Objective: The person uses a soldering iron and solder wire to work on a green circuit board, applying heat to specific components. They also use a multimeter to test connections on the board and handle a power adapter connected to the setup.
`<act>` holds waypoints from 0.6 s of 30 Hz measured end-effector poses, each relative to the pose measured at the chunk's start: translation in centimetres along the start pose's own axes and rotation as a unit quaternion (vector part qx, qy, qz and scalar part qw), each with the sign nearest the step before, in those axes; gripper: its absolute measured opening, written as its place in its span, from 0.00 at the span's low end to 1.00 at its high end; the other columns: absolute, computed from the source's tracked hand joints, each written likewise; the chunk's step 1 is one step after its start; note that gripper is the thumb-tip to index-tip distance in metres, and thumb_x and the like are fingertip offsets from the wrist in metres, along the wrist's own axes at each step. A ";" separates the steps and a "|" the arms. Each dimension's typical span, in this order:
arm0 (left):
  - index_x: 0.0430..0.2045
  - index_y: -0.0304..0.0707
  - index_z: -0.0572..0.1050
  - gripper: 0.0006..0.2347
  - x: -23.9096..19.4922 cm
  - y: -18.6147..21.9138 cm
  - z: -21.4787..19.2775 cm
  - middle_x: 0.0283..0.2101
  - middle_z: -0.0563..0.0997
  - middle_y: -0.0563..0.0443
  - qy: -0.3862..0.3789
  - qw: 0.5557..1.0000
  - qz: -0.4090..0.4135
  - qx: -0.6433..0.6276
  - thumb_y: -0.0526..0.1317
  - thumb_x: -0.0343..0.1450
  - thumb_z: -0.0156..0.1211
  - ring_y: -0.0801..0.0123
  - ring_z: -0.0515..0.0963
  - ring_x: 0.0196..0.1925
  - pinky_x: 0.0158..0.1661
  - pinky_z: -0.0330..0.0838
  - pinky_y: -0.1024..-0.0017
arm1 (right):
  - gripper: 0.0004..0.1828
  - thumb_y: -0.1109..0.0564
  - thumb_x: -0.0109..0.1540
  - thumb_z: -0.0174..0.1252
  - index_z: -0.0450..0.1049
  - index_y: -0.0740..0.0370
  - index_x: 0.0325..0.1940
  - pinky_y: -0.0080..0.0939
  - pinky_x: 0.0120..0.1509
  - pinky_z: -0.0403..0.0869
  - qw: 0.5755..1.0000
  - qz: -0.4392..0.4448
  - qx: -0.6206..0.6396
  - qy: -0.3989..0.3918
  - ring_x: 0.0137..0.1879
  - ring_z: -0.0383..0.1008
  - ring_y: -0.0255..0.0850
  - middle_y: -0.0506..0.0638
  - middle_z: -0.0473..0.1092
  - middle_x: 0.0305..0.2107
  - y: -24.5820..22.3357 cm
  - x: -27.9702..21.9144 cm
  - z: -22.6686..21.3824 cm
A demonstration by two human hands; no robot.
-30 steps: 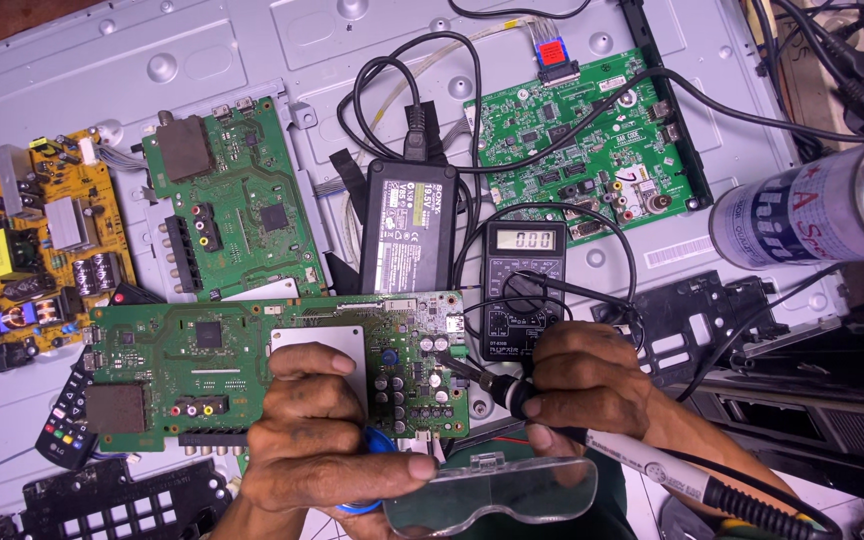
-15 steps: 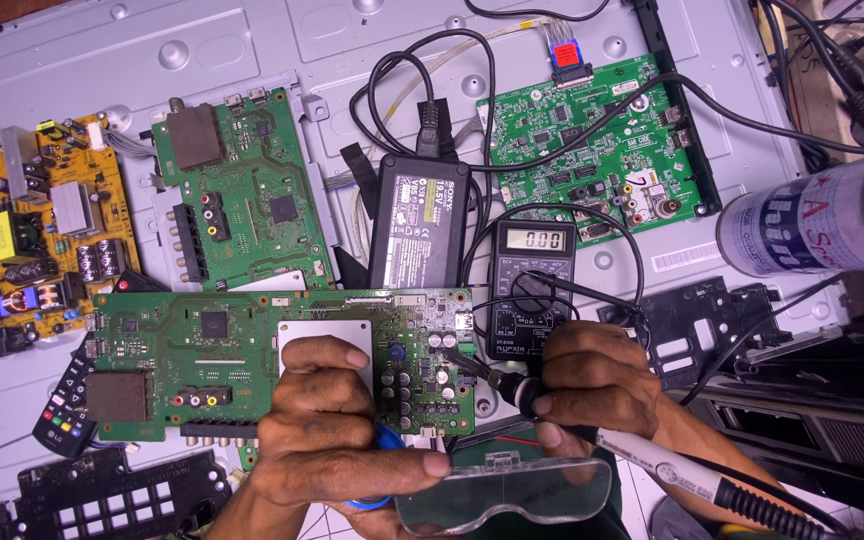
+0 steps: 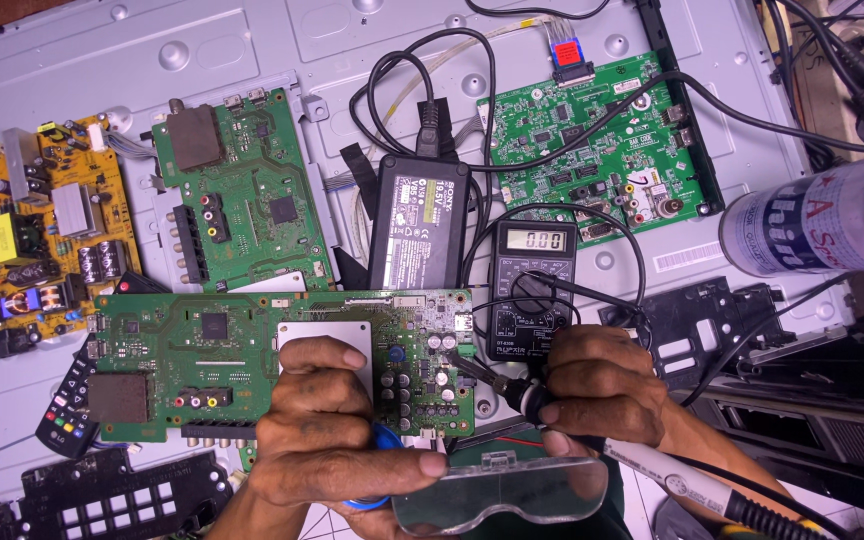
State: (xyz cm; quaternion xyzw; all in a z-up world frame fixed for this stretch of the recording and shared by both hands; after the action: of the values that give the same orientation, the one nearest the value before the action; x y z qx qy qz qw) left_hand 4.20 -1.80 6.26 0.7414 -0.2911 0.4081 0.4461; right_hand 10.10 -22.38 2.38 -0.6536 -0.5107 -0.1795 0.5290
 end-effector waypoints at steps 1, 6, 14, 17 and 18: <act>0.28 0.63 0.82 0.15 -0.1 -0.1 0.1 0.13 0.53 0.70 -0.002 1.000 0.000 -0.001 0.51 0.79 0.45 0.80 0.59 0.19 0.51 0.65 0.75 | 0.04 0.53 0.63 0.52 0.68 0.54 0.36 0.42 0.39 0.78 1.000 0.001 -0.001 0.002 0.30 0.73 0.43 0.46 0.67 0.24 0.2 0.0 -0.1; 0.28 0.63 0.81 0.16 -0.2 -0.2 0.2 0.13 0.53 0.70 -0.006 1.000 0.017 0.004 0.55 0.80 0.44 0.81 0.59 0.18 0.50 0.65 0.75 | 0.04 0.53 0.65 0.52 0.68 0.54 0.39 0.39 0.34 0.76 1.000 -0.021 0.016 -0.014 0.29 0.71 0.41 0.46 0.66 0.26 0.1 0.3 0.0; 0.27 0.62 0.81 0.16 -0.2 -0.4 0.3 0.13 0.52 0.69 -0.025 1.000 -0.001 0.002 0.54 0.80 0.45 0.81 0.59 0.18 0.52 0.64 0.74 | 0.05 0.52 0.66 0.53 0.68 0.55 0.40 0.39 0.34 0.76 0.999 -0.029 0.029 -0.022 0.30 0.72 0.42 0.46 0.67 0.26 0.3 0.5 -0.2; 0.29 0.62 0.81 0.16 -0.1 -0.4 0.2 0.14 0.53 0.70 -0.043 0.999 0.011 -0.001 0.55 0.80 0.44 0.81 0.60 0.19 0.52 0.65 0.74 | 0.05 0.52 0.66 0.52 0.68 0.54 0.40 0.39 0.34 0.76 0.999 -0.023 0.024 -0.015 0.30 0.72 0.41 0.45 0.66 0.26 0.2 0.5 0.0; 0.31 0.61 0.82 0.16 -0.1 -0.3 0.2 0.14 0.55 0.70 -0.056 0.998 0.023 -0.006 0.54 0.80 0.44 0.81 0.61 0.19 0.52 0.65 0.74 | 0.06 0.52 0.66 0.51 0.68 0.54 0.38 0.38 0.33 0.76 1.000 -0.017 0.017 -0.005 0.29 0.72 0.41 0.44 0.66 0.25 0.3 0.5 0.0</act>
State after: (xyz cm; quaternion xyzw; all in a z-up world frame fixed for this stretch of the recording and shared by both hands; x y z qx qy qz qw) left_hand 4.51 -1.87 5.97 0.7535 -0.3345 0.3745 0.4244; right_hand 10.50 -22.13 2.61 -0.6366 -0.5275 -0.1769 0.5341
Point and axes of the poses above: each hand's wrist, its own x-axis towards the middle knuckle, its own z-axis out of the palm, y = z × x, the point moved 8 cm from there along x, towards the middle knuckle
